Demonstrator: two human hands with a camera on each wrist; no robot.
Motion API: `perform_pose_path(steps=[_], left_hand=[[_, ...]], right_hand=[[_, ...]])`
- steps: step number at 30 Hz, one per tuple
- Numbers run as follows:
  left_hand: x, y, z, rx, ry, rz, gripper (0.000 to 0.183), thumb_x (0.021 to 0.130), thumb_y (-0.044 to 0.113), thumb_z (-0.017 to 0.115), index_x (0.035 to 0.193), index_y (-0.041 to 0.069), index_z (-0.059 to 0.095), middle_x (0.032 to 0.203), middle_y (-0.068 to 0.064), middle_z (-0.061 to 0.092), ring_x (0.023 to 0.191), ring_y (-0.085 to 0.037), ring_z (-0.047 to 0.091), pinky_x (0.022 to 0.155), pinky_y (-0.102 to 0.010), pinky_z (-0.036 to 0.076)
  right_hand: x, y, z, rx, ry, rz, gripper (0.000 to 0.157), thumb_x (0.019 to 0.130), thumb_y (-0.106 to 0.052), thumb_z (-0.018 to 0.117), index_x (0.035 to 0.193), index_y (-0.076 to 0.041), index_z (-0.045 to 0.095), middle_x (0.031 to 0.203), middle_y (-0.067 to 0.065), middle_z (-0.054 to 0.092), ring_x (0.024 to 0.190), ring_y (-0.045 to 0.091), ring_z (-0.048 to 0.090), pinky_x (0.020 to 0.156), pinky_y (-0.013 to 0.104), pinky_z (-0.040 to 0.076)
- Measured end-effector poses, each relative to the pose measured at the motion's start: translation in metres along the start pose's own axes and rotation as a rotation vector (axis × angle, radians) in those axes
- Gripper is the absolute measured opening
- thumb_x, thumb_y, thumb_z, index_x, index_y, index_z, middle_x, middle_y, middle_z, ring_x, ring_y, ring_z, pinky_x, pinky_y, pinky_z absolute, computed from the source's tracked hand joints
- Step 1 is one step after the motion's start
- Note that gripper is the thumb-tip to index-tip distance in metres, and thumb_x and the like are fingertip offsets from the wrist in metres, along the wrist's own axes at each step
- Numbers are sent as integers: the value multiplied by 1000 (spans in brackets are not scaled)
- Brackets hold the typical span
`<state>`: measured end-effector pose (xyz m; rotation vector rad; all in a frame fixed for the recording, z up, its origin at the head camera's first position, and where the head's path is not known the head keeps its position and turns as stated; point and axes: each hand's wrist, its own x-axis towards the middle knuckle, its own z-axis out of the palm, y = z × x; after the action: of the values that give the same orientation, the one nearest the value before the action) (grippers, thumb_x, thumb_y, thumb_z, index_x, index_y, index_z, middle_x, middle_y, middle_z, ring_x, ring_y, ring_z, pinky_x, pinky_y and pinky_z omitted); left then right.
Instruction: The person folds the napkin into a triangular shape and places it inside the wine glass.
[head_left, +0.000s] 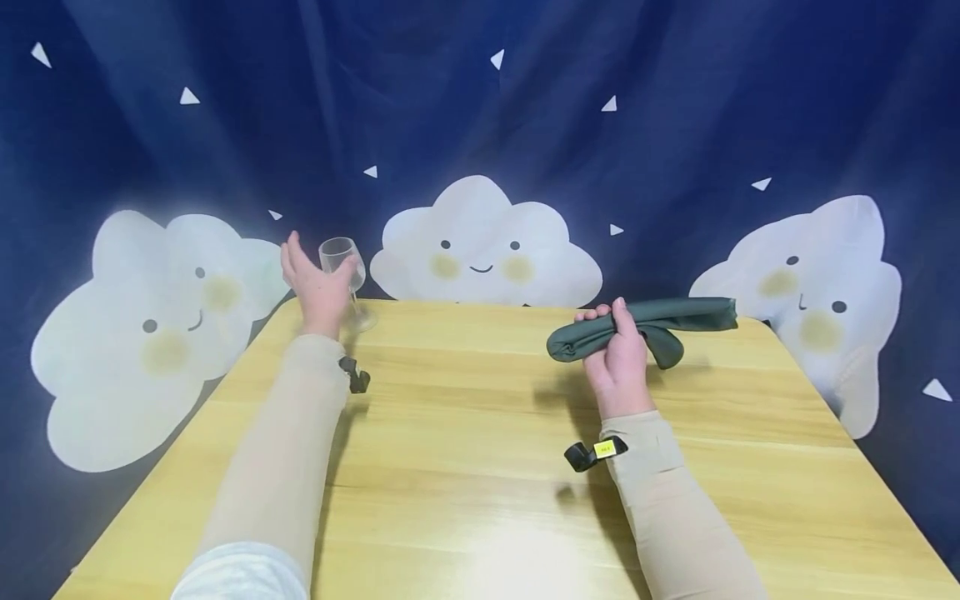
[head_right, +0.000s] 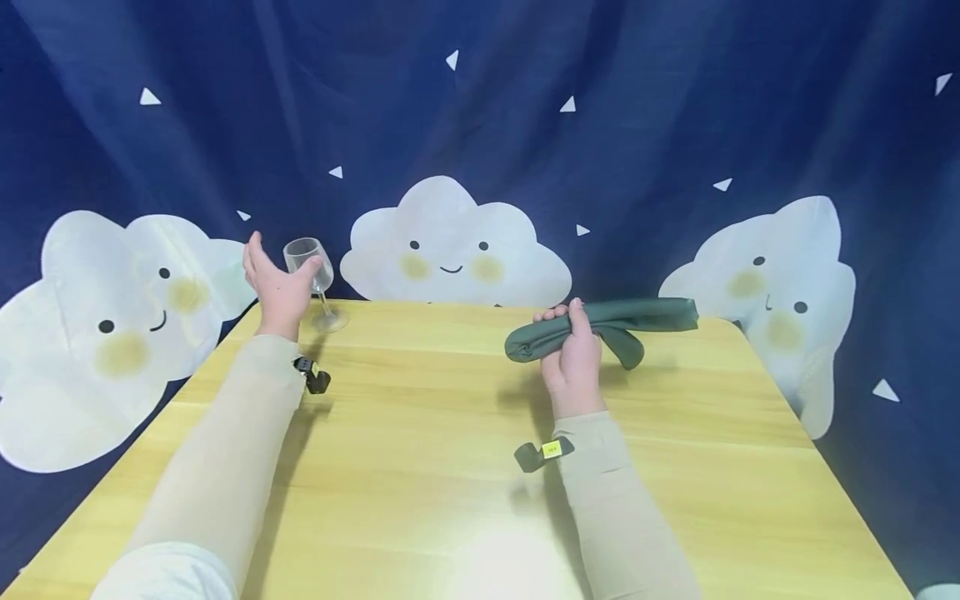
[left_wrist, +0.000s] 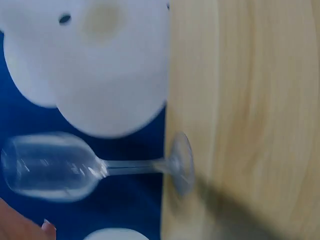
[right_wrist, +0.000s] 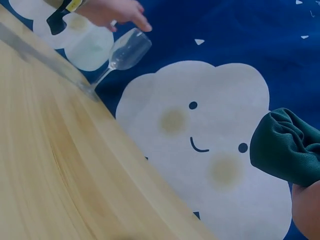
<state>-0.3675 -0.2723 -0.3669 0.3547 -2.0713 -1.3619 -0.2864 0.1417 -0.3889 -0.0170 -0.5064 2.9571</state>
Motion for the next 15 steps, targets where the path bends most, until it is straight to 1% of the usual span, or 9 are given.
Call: perform_pose_path(steps=[3,5,7,10,13,15], left_hand=[[7,-15,-5,14,-71,-26,112,85,46,79,163,30,1,169,3,-4,153,-16,0,121,-36,8],[10,-23,-7,1,-115,-38,116,84,47,80,163,28,-4,169,1,-4,153,-17,0,121,-37,7],[11,-28,-7,-24,-145,-49,117,85,46,80,163,27,-6,169,0,-4,153,-17,1,121,-35,7],[14,-30,-7,-73,-152,-61,116,86,42,80,163,27,-5,169,-4,0,153,-18,5,121,-34,8],[17,-28,-4,-95,-155,-69,114,87,40,79,163,26,-4,169,-5,3,153,-19,8,121,-34,9],[19,-27,-2,-97,-167,-75,113,87,41,79,163,26,-3,169,-4,4,153,-19,8,121,-35,9]], right_hand=[[1,-3,-1,-3,6,2,19,108,-20,50,102,-2,45,80,9,54,75,23,52,82,36,49],[1,-5,-1,-13,10,1,18,107,-20,50,103,-3,45,79,9,54,74,22,53,82,36,49],[0,-8,-1,-29,9,3,17,107,-20,51,105,-4,44,79,8,54,73,22,53,82,36,49],[0,-13,1,-79,-10,1,17,107,-20,50,108,-6,41,79,7,54,73,21,54,81,34,49],[0,-17,2,-107,-35,-12,19,106,-18,53,110,-6,39,80,8,55,74,21,54,80,35,49],[0,-19,3,-131,-53,-35,20,105,-16,57,110,-6,39,80,9,56,73,22,56,79,35,50]])
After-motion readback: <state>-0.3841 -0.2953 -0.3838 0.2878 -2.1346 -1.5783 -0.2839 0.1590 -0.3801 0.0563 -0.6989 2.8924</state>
